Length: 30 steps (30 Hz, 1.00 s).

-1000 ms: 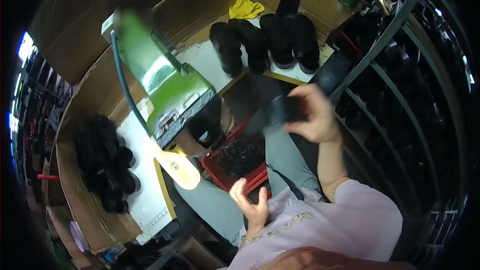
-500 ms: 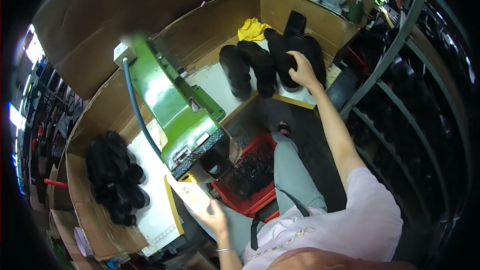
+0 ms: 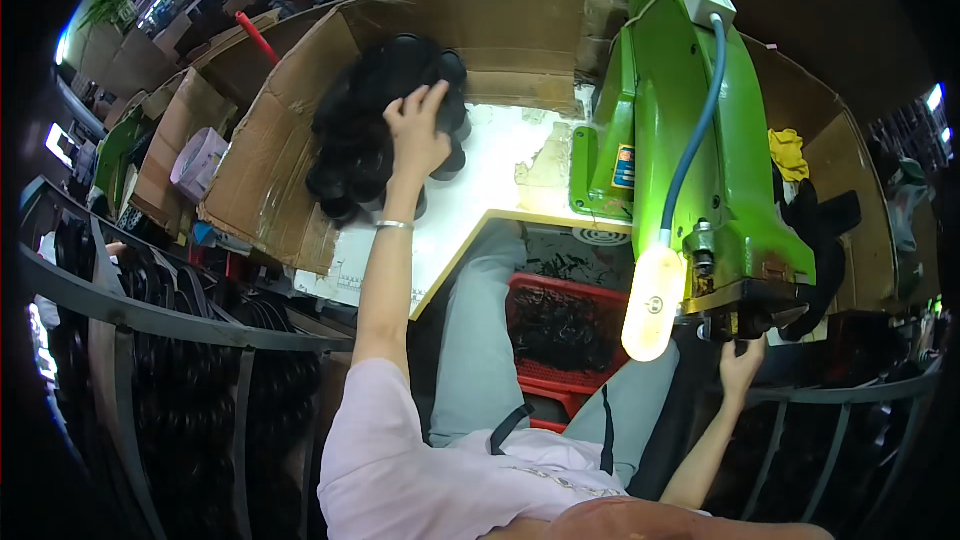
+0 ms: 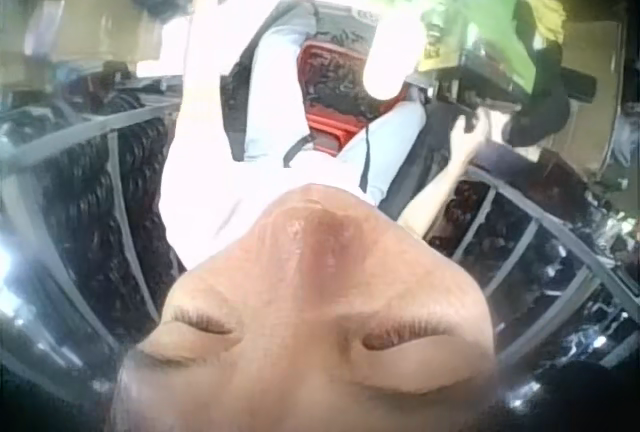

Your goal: The person repeatedly picks up black shoe parts from a pile and presses them against a rotating grinding wheel on a green machine. The person handles the parts one by one, grinding the edges and then placing them back on the pile.

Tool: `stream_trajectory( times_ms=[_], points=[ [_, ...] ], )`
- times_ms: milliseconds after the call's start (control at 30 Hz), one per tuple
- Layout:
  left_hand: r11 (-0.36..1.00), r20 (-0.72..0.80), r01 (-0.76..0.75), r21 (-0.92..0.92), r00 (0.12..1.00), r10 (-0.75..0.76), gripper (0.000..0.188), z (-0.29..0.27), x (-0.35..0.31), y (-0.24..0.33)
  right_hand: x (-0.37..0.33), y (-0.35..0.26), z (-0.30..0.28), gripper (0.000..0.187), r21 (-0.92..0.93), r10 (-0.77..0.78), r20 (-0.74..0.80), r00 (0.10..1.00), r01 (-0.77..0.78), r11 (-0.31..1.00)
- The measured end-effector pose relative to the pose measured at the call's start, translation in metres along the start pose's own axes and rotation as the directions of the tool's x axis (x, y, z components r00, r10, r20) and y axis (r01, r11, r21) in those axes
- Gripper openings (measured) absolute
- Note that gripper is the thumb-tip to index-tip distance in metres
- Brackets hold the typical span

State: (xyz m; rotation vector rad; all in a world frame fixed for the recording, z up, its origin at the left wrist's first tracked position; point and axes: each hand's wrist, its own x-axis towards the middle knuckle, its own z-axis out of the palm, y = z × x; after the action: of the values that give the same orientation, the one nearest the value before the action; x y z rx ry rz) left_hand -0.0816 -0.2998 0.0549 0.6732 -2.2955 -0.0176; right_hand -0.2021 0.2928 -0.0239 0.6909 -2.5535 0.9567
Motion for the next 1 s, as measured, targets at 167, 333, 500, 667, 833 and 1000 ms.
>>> stream_trajectory(
  times_ms=[167,333,500,667,833,1000],
  points=[
    [0.954,0.083,0.055,0.293,0.993,-0.082,0.061,0.052,0.002,0.011,-0.029,-0.013,0.033,0.042,0.051,0.131,0.185,0.974,-0.143,0.988],
    [0.982,-0.154,0.08,-0.17,0.982,-0.107,0.06,0.017,-0.002,-0.019,-0.04,-0.046,0.044,0.04,0.229,0.091,0.159,0.983,-0.126,0.965],
    [0.444,-0.068,0.11,-0.889,0.928,-0.365,0.068,-0.093,-0.056,0.03,-0.069,-0.054,0.06,0.042,0.437,0.2,0.318,0.927,-0.331,0.836],
    [0.187,0.227,0.283,-0.941,0.934,-0.276,0.054,-0.129,-0.173,0.08,-0.079,-0.106,0.092,0.061,0.754,0.157,0.601,0.784,-0.621,0.215],
    [-0.224,0.548,0.523,-0.822,0.834,-0.066,0.039,-0.109,-0.22,0.141,-0.06,-0.131,0.086,0.092,0.873,0.138,0.482,0.865,-0.459,-0.166],
    [-0.415,0.688,0.652,-0.634,0.721,0.082,0.047,-0.077,-0.229,0.217,-0.138,-0.055,0.088,0.019,0.638,0.093,0.767,0.635,-0.77,-0.004]
  ],
)
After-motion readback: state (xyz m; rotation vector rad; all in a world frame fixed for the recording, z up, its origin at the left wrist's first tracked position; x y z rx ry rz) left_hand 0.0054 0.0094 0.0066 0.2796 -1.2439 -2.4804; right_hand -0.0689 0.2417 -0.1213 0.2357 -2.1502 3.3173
